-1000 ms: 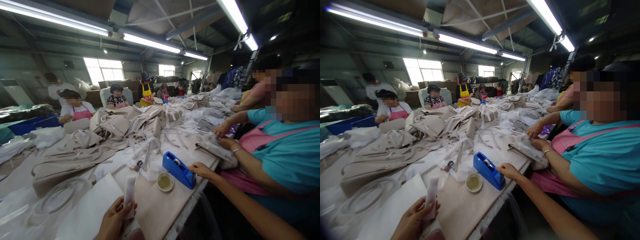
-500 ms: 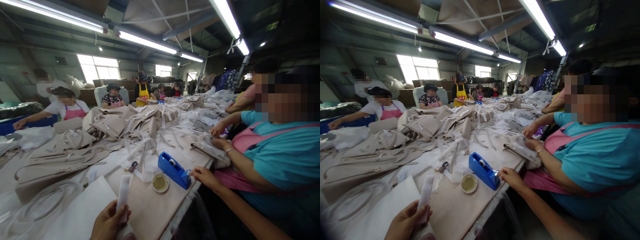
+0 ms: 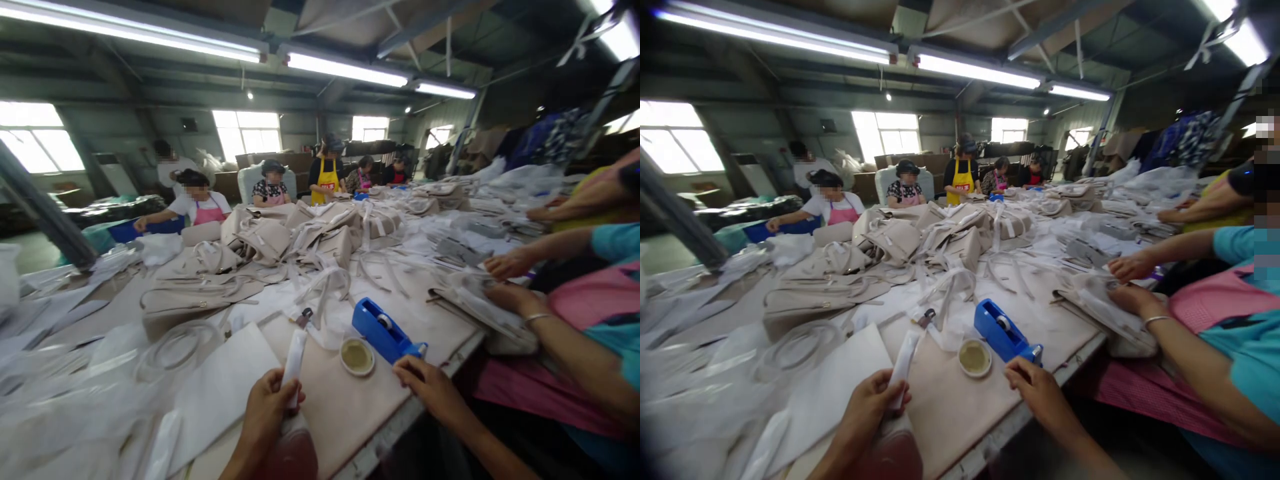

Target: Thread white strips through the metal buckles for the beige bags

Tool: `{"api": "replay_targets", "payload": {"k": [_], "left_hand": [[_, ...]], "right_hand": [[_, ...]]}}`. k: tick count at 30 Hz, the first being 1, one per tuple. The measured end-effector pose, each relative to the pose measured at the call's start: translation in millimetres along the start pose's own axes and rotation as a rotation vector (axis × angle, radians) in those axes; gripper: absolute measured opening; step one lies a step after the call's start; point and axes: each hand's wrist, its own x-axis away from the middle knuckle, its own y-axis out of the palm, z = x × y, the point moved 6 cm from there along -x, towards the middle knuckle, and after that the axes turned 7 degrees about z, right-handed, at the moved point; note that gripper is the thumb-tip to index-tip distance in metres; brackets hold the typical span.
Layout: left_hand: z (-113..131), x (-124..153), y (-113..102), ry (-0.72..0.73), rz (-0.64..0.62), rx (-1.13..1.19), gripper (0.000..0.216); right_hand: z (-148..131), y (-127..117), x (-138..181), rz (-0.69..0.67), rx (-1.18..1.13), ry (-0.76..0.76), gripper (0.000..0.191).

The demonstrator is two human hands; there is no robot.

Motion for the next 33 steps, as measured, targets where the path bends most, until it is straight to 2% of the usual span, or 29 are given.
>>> {"api": "replay_targets", "payload": {"k": [3,5,7,9,13,18,20,22,27,31,33], "left_hand": [[2.8,0.9,0.5,0.018,0.003,-0.012,0.037],[6.9,3.3,2.1,0.035,-0.03,-0.027,0.036],[13.2,6.5,4.6,0.063,-0.086,-0.036,0.034],[19.2,9.2,6.5,0.092,-0.141,-0.039,0.028],[20.7,10.0,5.8,0.099,-0.196,-0.037,0.025],[13.4,11.3,5.1,0.073,-0.248,0.039,0.036],[10.1,11.9,3.8,0.053,-0.248,0.081,0.034],[6.8,12.2,2.2,0.021,-0.242,0.125,0.033],[4.9,14.6,-0.6,-0.045,-0.232,0.142,0.05],[5.9,14.2,-0.1,-0.048,-0.22,0.126,0.039],[2.2,11.3,0.0,-0.083,-0.199,0.162,0.044]], "right_hand": [[-70.6,65.1,13.8,-0.267,-0.312,-0.092,0.018],[-108.2,100.8,18.2,-0.37,-0.422,-0.152,0.014],[-132.5,124.0,17.3,-0.409,-0.461,-0.219,0.015],[-144.7,136.1,14.5,-0.429,-0.476,-0.279,0.015],[-148.6,140.3,10.4,-0.407,-0.369,-0.366,0.014],[-151.5,140.1,12.0,-0.334,-0.138,-0.462,0.013],[-153.5,141.7,12.5,-0.326,-0.076,-0.485,0.012],[-153.8,143.6,11.7,-0.333,-0.037,-0.479,0.014],[-151.6,145.1,5.8,-0.362,0.016,-0.423,0.039],[-151.7,142.6,2.5,-0.368,-0.022,-0.414,0.042],[-147.9,143.1,1.4,-0.37,-0.052,-0.397,0.042]]}}
